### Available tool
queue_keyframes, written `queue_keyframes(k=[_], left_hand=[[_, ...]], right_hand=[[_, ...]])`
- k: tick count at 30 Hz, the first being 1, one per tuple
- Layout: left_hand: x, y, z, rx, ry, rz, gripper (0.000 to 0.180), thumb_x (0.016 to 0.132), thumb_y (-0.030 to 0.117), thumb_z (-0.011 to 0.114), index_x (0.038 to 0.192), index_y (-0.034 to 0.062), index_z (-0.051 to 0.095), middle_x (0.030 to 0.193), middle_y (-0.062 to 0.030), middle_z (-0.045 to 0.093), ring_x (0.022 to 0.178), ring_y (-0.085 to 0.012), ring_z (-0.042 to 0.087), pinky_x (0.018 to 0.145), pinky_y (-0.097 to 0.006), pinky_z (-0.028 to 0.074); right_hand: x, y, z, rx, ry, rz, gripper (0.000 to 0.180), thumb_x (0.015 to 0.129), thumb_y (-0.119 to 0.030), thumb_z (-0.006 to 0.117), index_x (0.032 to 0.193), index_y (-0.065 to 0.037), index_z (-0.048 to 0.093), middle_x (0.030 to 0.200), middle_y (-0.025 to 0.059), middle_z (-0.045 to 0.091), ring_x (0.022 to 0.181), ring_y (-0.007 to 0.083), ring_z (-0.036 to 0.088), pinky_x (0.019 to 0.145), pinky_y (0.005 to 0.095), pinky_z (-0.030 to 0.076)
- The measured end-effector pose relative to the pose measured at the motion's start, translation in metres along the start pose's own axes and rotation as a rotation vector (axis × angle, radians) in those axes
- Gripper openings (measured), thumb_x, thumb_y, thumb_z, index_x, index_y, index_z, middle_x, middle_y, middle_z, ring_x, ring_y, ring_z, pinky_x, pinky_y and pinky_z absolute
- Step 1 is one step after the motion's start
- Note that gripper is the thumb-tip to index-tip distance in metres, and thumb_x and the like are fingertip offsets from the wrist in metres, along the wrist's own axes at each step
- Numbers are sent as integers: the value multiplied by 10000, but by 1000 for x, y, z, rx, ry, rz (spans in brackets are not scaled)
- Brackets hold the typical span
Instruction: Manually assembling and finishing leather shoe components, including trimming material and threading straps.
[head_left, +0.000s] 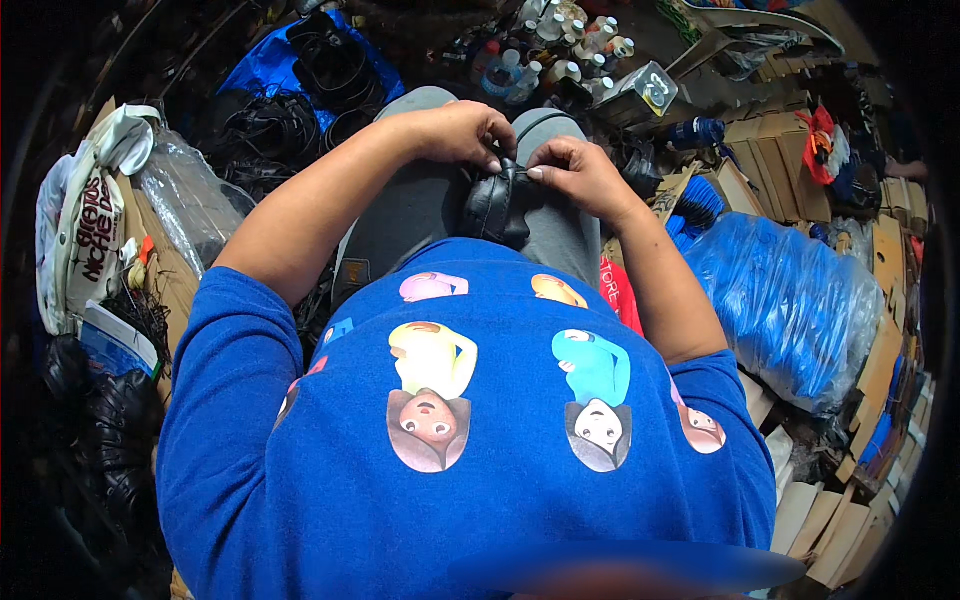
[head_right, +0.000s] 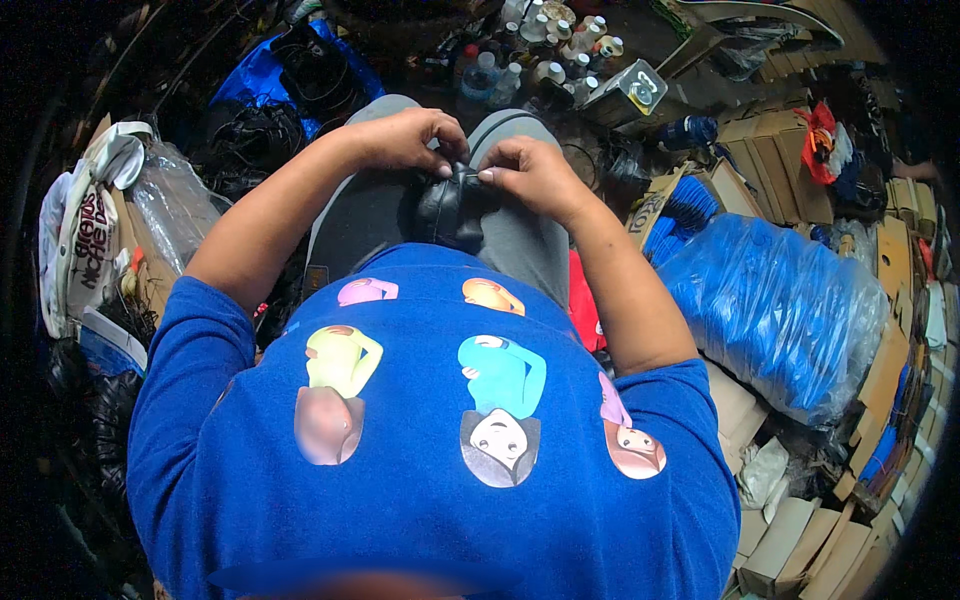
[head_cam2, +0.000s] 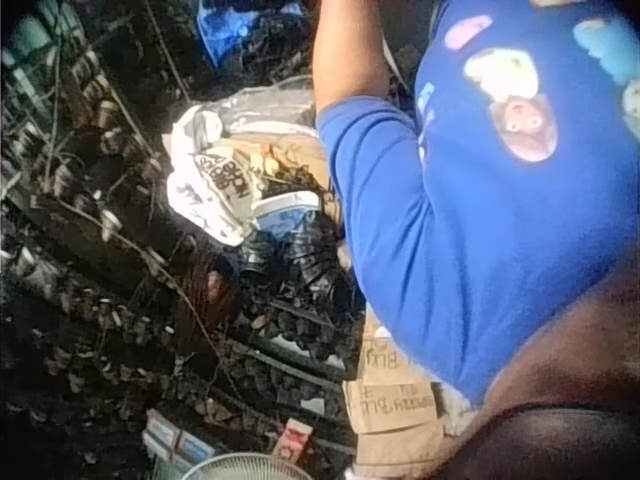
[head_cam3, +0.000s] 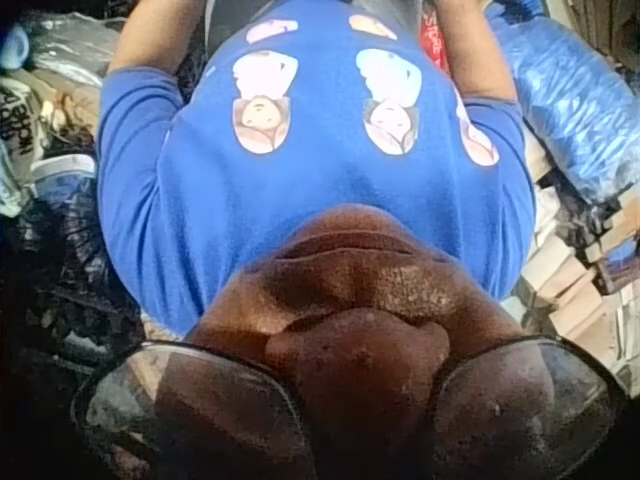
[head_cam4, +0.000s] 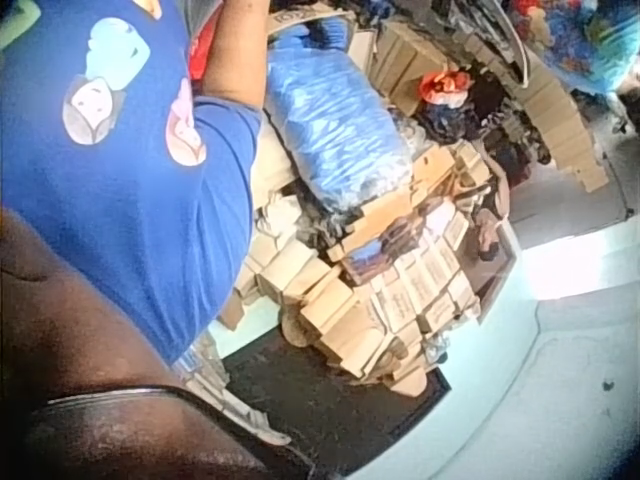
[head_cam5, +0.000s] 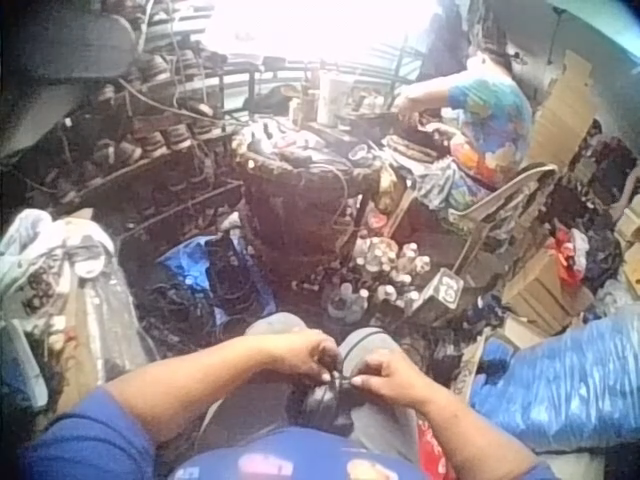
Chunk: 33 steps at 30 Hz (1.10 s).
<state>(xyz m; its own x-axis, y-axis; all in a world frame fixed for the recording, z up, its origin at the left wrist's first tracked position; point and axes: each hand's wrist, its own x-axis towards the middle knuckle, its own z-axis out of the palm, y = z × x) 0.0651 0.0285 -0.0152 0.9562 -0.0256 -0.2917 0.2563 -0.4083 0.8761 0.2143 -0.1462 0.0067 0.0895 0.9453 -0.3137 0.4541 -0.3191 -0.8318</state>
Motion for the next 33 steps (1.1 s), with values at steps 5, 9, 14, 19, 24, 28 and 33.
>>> queue_keyframes(k=[5,9,14,19,24,28,33], left_hand=[[-2,9,6,167,64,162,251,662,59,739,897,61,648,888,-68,601,901,-224,564,808,-335,453],[6,4,12,162,96,273,219,655,63,747,844,57,636,824,-63,582,839,-212,556,765,-333,456],[2,4,8,28,73,122,268,705,63,710,967,64,656,918,-76,628,853,-210,586,779,-322,466],[-29,-8,0,-90,307,96,391,702,85,701,1088,123,656,1004,-111,668,898,-184,627,799,-289,476],[-40,-9,14,285,424,228,336,710,15,667,1038,84,653,1002,-109,651,940,-262,608,832,-336,479],[-47,1,13,129,471,159,235,709,18,674,939,62,652,938,-85,655,891,-245,614,791,-332,476],[-62,27,7,1,434,114,139,722,37,668,857,46,637,837,-80,640,840,-246,596,765,-348,465]], right_hand=[[-8,-1,5,80,54,-16,117,770,-86,669,852,-4,655,821,71,596,790,141,578,719,275,459],[-10,3,9,155,66,4,119,768,-86,677,846,0,655,831,59,601,790,134,579,715,269,463],[-14,1,5,83,101,-29,147,749,-105,699,865,-20,668,830,41,599,766,116,571,684,259,460],[-29,-1,1,-51,129,-109,194,747,-98,690,941,-86,691,772,38,563,708,120,532,639,254,433],[-38,-7,11,-53,183,-135,225,763,-80,673,987,-87,691,738,16,511,672,107,464,628,242,388],[-41,-6,12,-99,218,-151,223,769,-69,657,985,-107,696,736,40,510,673,130,495,621,256,408],[-44,-4,17,-152,258,-184,237,769,-57,654,997,-108,695,731,36,515,660,125,494,609,252,404]])
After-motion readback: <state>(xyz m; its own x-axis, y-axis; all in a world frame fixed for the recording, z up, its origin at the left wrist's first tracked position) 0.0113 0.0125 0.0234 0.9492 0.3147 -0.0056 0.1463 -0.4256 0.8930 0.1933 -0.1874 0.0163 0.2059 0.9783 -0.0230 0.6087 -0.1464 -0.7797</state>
